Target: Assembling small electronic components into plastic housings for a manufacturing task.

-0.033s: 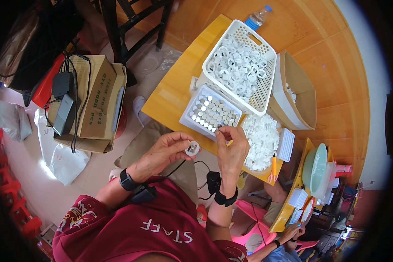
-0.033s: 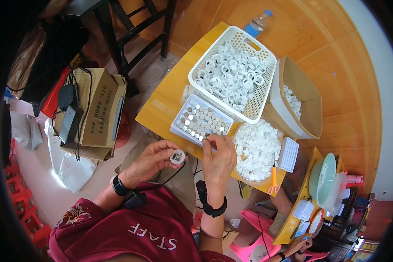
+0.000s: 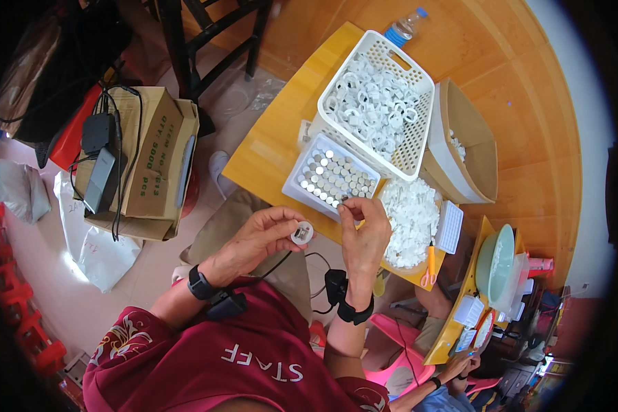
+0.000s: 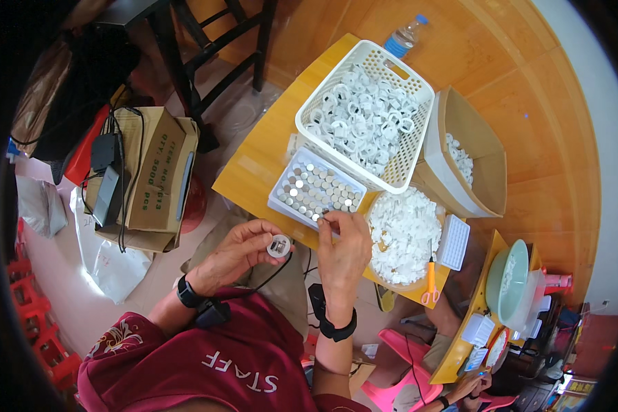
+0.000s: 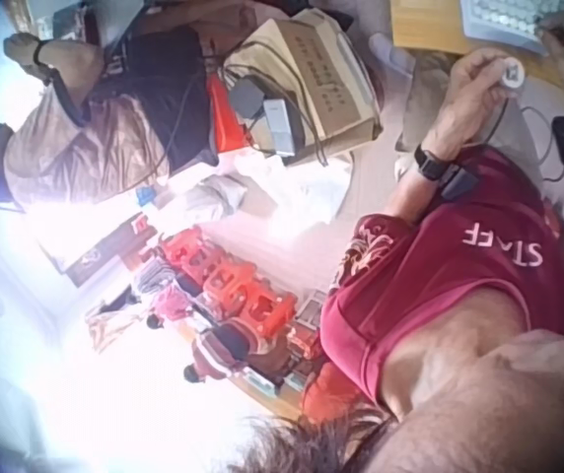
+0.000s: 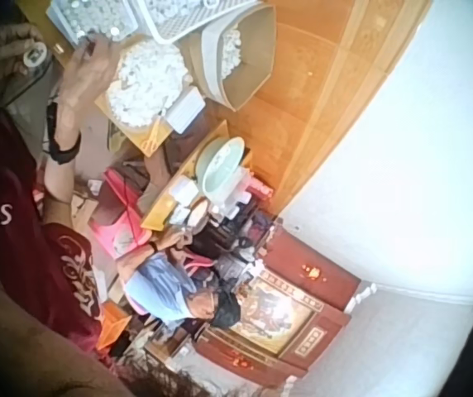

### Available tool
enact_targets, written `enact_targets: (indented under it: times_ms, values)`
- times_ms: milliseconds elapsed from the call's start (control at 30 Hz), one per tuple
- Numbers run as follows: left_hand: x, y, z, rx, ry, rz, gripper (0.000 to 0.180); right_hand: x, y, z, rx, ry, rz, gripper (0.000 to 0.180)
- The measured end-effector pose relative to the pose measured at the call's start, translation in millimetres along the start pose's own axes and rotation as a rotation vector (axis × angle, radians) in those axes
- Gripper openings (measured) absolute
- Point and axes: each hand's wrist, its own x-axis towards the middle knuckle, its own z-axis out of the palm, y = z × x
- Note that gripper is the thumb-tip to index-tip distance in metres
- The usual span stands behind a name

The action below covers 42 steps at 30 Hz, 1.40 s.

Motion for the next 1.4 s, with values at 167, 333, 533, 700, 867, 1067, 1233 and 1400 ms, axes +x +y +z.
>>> enact_targets:
  times_ms: [167, 333, 533, 700, 867, 1067, 1233, 1400]
  values:
    - [-2, -1, -2, 0.002, 0.012, -0.004, 0.024, -3, 6, 5, -0.064, -0.036, -0.075, 0.008]
    - [1, 3, -2, 0.016, 0.012, 0.000, 0.024, -16, -7, -1, 0.107, -0.033, -0.059, 0.009]
    - [5, 1, 1, -0.014, 0.009, 0.023, 0.023, -39, -10, 9, 0.181, -0.075, -0.189, 0.015]
    - [5, -4, -1, -0.028, -0.010, 0.021, 0.023, -50, 0, 25, 0.040, 0.091, -0.412, 0.022]
    - [3, -3, -3, -0.007, -0.011, 0.020, 0.022, -51, 2, 30, 0.044, 0.114, -0.466, 0.023]
    - [0, 1, -2, 0.016, 0.008, 0.041, 0.022, -54, -1, 30, 0.212, 0.080, -0.318, 0.024]
    - [-4, 1, -2, 0.006, 0.019, 0.058, 0.021, -55, -4, 30, 0.254, 0.072, -0.295, 0.023]
    - [-10, 4, -1, 0.026, 0.066, 0.075, 0.020, -57, -6, 35, 0.175, 0.084, -0.381, 0.024]
